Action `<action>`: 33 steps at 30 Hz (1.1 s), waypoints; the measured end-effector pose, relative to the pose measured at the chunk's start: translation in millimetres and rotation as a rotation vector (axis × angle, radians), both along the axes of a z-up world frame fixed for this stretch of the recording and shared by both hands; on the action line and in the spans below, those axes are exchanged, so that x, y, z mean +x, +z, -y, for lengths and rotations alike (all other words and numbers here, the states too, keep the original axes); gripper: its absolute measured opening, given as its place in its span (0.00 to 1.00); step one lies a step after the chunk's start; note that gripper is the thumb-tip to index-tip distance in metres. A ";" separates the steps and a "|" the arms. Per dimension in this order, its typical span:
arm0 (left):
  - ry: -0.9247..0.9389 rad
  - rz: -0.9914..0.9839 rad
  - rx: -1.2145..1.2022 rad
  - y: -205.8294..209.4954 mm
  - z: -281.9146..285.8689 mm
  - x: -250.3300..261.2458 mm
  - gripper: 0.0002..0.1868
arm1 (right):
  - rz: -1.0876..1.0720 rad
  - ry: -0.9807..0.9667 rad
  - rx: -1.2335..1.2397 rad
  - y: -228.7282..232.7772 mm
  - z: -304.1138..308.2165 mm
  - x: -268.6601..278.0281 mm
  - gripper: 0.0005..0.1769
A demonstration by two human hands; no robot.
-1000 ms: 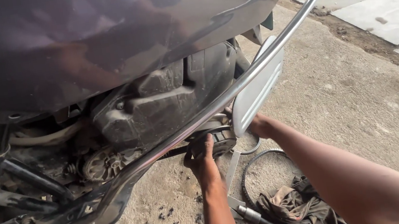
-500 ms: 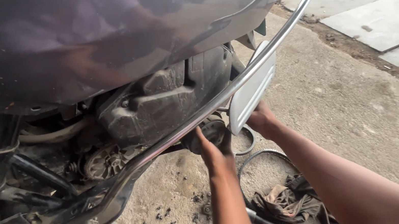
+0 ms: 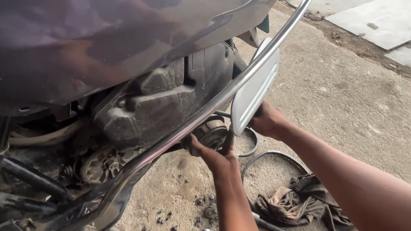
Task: Repairing and cleaning the transmission or drive assembly of a scooter.
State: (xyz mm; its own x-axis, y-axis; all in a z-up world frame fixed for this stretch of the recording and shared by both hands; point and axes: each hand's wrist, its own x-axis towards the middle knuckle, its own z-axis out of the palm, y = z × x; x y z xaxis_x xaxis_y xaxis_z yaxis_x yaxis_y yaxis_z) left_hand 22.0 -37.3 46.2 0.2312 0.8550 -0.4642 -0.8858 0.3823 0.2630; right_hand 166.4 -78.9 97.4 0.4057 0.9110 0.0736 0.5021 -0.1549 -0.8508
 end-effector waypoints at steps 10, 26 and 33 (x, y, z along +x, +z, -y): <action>-0.045 0.041 -0.033 -1.7 -5.3 0.4 0.53 | 0.006 0.100 0.014 -17.6 -7.2 13.1 0.19; -0.238 -0.315 0.087 24.8 12.4 -21.7 0.52 | 0.164 0.057 -0.122 -14.2 -13.6 -32.1 0.26; -0.315 -0.669 0.018 18.4 -8.9 -31.1 0.43 | -0.707 -0.057 -0.141 -23.5 -16.3 -55.0 0.31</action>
